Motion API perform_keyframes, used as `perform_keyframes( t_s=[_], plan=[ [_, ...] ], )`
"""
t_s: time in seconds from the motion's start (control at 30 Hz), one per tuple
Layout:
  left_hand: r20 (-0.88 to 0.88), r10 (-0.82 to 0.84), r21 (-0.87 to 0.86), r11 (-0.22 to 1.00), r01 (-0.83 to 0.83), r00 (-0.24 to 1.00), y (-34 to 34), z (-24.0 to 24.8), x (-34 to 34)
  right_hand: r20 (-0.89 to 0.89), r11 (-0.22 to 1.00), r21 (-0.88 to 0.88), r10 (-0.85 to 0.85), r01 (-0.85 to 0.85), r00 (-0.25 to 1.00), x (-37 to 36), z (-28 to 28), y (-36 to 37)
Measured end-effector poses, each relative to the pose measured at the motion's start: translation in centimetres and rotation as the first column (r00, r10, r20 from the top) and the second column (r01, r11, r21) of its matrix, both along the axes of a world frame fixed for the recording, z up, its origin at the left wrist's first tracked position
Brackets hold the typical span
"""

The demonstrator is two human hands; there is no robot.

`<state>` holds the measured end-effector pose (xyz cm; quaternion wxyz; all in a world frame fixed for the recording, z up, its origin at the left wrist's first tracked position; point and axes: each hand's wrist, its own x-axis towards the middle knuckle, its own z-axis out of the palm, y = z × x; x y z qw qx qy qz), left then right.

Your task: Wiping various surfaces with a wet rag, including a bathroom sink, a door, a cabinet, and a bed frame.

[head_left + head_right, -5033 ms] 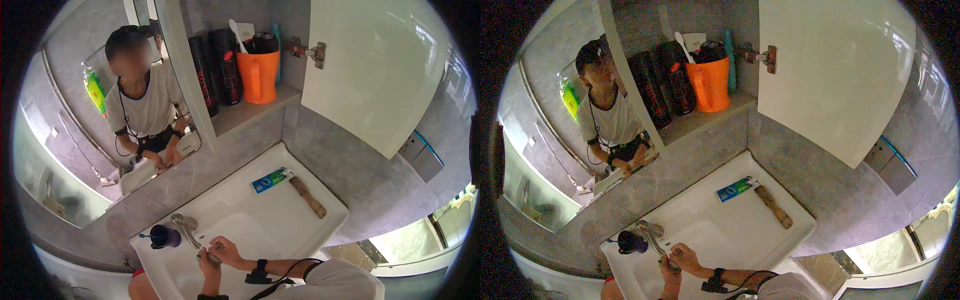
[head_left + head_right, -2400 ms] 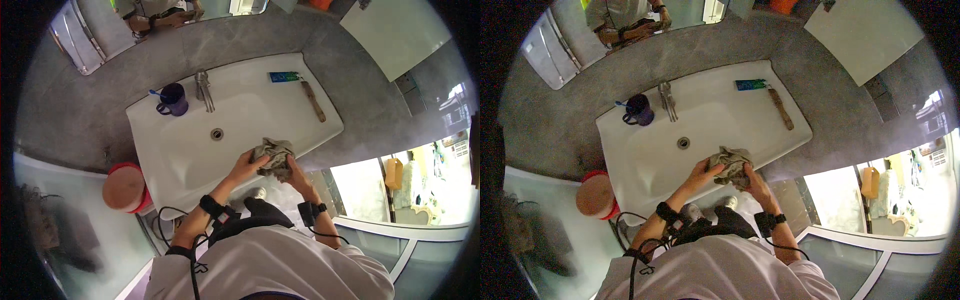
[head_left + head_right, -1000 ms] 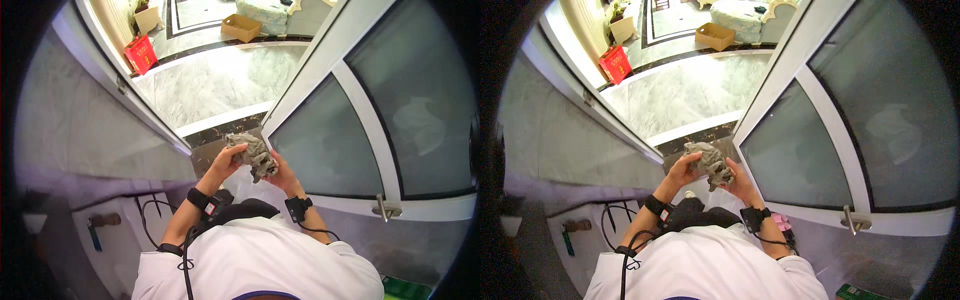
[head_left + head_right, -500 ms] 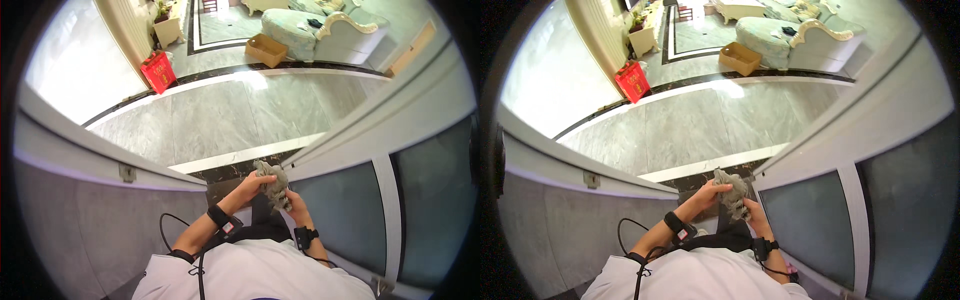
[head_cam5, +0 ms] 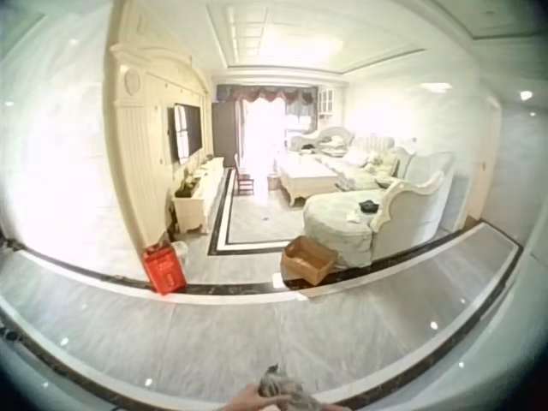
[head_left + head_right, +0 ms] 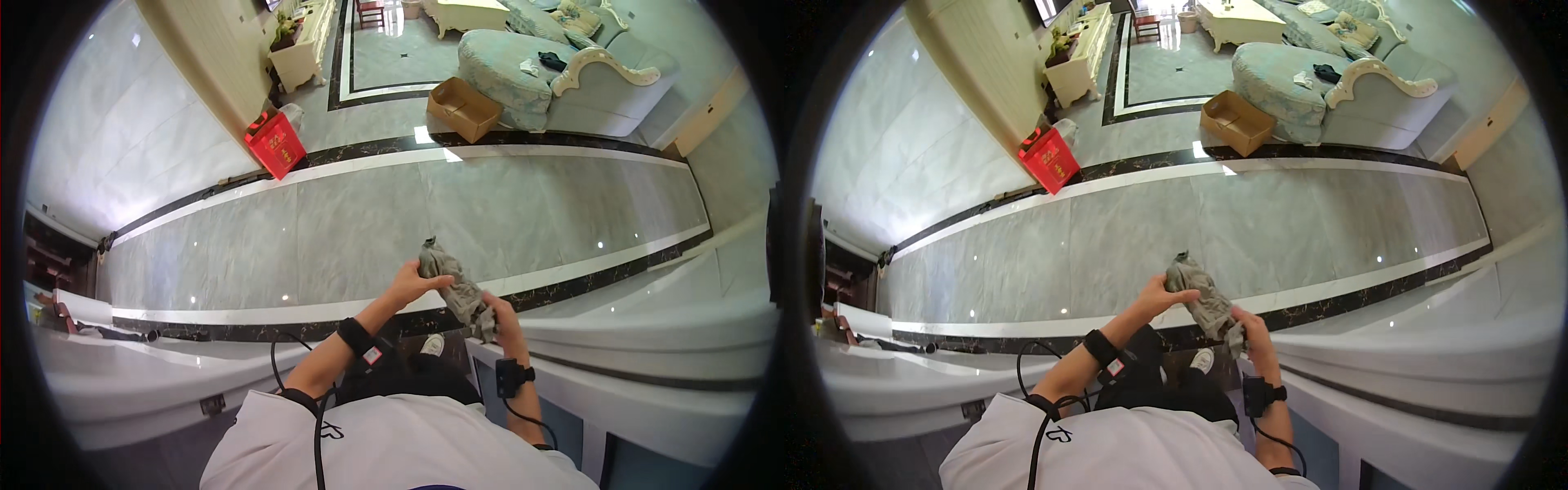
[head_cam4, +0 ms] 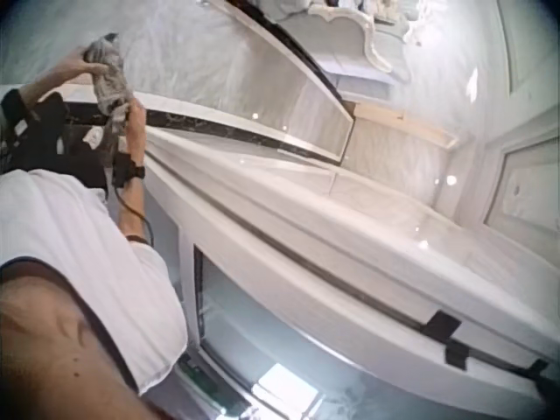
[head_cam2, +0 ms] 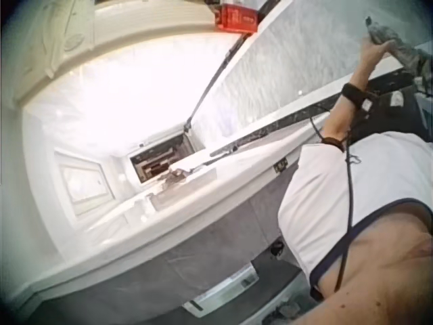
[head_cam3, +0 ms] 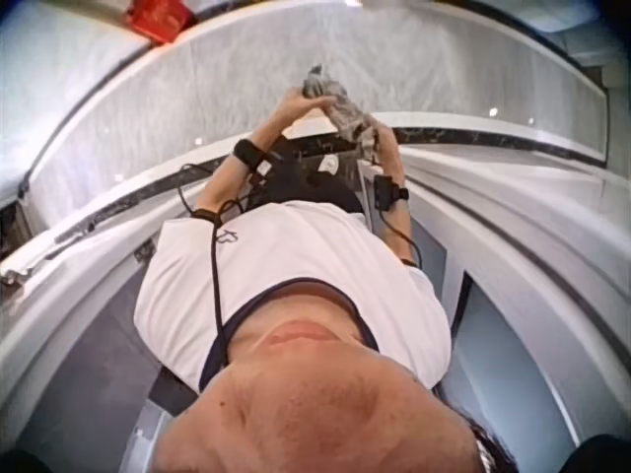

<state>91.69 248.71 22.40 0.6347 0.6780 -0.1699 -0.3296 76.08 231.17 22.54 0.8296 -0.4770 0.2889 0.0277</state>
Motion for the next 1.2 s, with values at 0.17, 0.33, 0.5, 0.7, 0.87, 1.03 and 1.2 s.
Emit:
perform_keyframes(
  t_s=[0.17,0.33,0.5,0.7,0.87,1.03,1.2],
  plan=[
    [-0.064,0.070,-0.020,0.997,-0.072,0.995,-0.7,0.0,10.4,0.078,0.911,-0.400,-0.080,0.105,0.994,8.5,0.6,-0.8],
    [0.057,-0.016,-0.228,0.973,0.029,0.998,-1.9,2.7,18.5,0.275,0.931,-0.233,-0.215,0.282,0.937,15.9,4.1,-2.6],
    [0.072,-0.126,-0.327,0.934,0.143,0.989,-3.6,3.5,25.8,0.176,0.940,-0.326,-0.050,0.106,0.983,21.3,4.1,-3.9],
    [0.222,-0.351,-0.228,0.888,0.399,0.910,-11.0,4.8,28.3,-0.078,0.694,-0.718,-0.006,-0.052,0.997,23.9,0.8,-5.9],
    [0.444,-0.817,0.137,0.468,0.873,0.368,-20.8,3.9,27.0,0.075,0.439,-0.879,-0.254,0.184,0.964,23.2,3.3,-11.5],
    [0.621,-0.774,0.113,0.244,0.963,0.123,-32.2,5.8,26.3,0.169,0.535,-0.837,0.056,0.113,0.984,23.8,3.3,-20.5],
    [0.410,-0.908,0.391,0.089,0.916,-0.086,-44.3,8.0,28.4,-0.031,0.744,-0.668,-0.044,0.012,0.999,22.5,3.3,-30.6]
  ],
)
